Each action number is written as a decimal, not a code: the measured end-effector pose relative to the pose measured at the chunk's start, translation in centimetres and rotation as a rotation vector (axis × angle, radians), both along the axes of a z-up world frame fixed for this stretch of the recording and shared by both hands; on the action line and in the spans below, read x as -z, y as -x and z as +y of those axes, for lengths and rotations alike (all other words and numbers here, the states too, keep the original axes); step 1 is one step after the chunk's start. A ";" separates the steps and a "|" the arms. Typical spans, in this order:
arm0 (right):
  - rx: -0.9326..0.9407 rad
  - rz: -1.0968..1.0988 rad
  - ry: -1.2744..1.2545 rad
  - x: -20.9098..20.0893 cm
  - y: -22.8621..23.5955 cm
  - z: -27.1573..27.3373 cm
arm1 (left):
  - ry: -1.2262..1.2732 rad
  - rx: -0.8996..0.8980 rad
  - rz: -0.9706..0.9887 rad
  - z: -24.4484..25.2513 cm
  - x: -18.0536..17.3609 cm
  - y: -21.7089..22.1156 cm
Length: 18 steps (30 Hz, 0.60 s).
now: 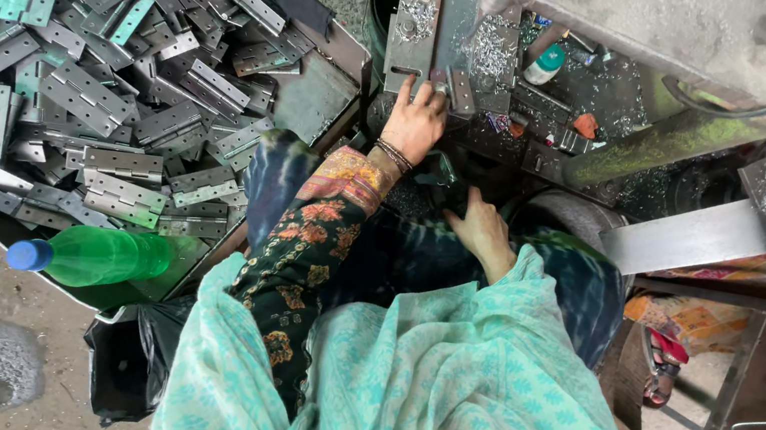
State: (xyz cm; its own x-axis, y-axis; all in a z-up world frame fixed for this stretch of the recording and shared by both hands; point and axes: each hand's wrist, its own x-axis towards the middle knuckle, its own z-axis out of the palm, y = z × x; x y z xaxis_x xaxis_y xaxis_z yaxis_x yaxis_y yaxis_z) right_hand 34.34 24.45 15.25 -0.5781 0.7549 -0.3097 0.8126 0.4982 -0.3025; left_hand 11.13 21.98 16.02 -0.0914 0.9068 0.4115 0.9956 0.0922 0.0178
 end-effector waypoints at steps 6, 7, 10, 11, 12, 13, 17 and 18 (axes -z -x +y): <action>-0.064 0.364 -0.188 2.1 0.1 2.9 | -0.358 0.025 -0.540 -0.3 -0.8 1.6; 0.001 0.452 -0.170 2.2 0.4 3.9 | -0.393 0.053 -0.642 0.1 -0.5 1.9; 0.237 0.894 0.152 2.4 2.3 6.5 | -0.390 0.106 -1.018 2.0 0.6 2.2; 0.324 1.067 0.306 2.3 2.9 7.2 | -0.317 0.104 -1.187 2.7 1.0 2.2; 0.313 1.144 0.327 2.1 3.4 7.8 | -0.240 0.105 -1.355 3.4 1.2 2.2; 0.301 1.222 0.348 1.8 3.8 8.3 | -0.238 0.188 -1.463 4.1 1.3 2.2; 0.302 1.296 0.220 0.9 5.6 9.8 | -0.213 0.038 -0.964 5.6 0.8 3.4; 0.244 1.134 -0.024 0.8 6.2 9.9 | -0.187 -0.111 -0.603 5.6 0.5 3.9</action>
State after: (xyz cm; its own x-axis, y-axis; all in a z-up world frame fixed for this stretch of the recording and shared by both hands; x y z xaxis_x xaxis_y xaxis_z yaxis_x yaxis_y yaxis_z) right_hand 28.18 34.38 14.44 -0.3530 0.8831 0.3092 0.1562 0.3814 -0.9111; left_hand 7.21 27.62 15.51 -0.4455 0.7965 0.4089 0.7902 0.1350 0.5978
